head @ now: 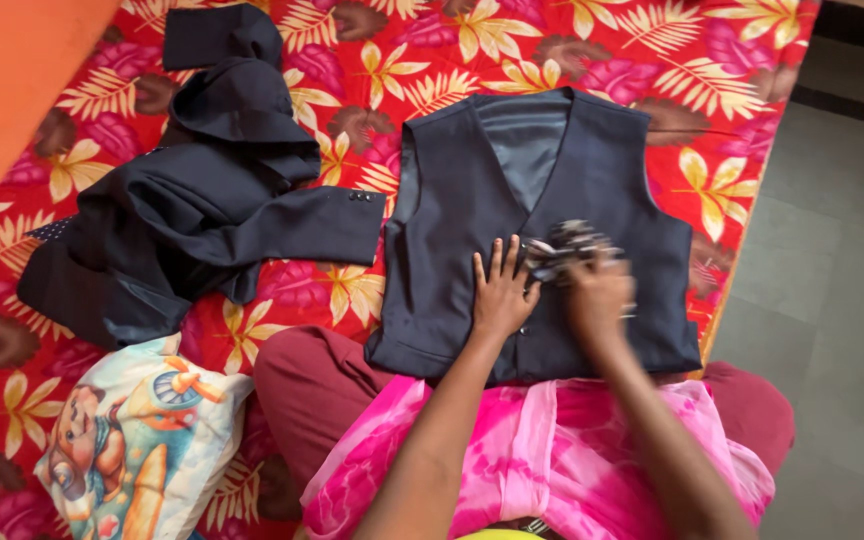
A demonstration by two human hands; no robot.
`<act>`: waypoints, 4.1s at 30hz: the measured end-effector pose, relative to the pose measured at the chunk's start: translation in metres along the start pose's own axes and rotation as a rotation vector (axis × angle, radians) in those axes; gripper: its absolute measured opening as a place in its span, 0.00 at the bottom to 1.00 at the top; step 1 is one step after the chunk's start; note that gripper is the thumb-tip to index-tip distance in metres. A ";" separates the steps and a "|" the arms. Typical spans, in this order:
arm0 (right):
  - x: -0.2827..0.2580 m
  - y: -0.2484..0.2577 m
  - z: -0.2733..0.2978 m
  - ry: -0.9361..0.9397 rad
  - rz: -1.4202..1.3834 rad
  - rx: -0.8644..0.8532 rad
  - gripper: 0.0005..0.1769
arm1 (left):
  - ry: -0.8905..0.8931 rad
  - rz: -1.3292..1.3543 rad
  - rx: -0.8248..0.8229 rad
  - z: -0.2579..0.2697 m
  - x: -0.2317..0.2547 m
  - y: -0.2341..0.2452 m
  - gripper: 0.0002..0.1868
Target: The person wipes a dark vest laid out on a bed using a patterned cloth. The person wipes the front and back of the vest, then flips it over to continue wiping the other side.
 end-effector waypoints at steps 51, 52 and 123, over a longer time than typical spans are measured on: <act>-0.077 -0.011 -0.015 -0.324 -0.065 -0.226 0.30 | -0.044 0.048 -0.094 0.072 0.037 0.008 0.46; -0.087 -0.021 -0.013 -0.337 -0.087 -0.284 0.30 | -0.035 0.125 -0.076 0.073 0.040 0.008 0.46; -0.128 0.027 -0.011 0.290 -0.479 0.082 0.22 | -0.152 -0.202 0.096 0.029 0.002 -0.007 0.38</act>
Point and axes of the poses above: each hand's wrist, its own z-axis away from the middle knuckle, its own y-axis out of the back of the hand, x = y × z, the point moved 6 cm from there along -z, towards the middle knuckle, and after that the axes turned 2 degrees about x, right-handed, at the moved point
